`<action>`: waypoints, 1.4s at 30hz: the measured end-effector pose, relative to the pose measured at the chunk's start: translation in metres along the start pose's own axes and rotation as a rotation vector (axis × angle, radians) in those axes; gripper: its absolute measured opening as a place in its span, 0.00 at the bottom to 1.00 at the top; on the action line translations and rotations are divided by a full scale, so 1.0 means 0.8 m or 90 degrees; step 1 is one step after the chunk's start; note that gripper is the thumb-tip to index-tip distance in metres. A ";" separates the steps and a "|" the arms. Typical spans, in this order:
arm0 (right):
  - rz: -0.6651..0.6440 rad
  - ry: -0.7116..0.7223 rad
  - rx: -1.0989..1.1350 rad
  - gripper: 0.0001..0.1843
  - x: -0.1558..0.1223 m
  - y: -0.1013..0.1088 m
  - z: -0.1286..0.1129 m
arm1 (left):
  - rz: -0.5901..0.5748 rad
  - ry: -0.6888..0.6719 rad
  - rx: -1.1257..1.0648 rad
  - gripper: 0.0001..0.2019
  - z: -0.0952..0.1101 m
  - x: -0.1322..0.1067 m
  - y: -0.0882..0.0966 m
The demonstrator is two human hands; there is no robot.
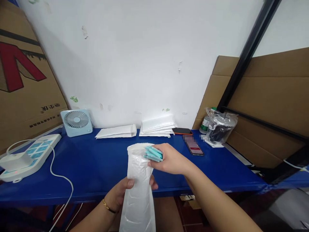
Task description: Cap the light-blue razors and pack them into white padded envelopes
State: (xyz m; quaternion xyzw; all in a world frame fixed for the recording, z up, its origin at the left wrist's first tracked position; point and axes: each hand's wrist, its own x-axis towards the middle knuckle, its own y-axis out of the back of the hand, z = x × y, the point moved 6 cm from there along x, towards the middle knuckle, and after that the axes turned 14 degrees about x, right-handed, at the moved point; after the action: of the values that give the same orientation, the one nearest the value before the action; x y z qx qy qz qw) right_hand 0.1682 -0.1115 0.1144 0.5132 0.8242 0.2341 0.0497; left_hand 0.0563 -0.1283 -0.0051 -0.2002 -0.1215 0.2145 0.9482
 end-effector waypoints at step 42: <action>-0.019 -0.066 0.322 0.21 -0.011 -0.023 0.010 | -0.015 -0.010 -0.015 0.28 -0.030 0.014 -0.025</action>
State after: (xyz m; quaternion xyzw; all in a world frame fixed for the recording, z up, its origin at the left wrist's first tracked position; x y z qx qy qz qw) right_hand 0.1594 -0.1233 0.0980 0.5085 0.8604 -0.0066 -0.0342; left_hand 0.0809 -0.1476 -0.0161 -0.2083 -0.1337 0.2037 0.9472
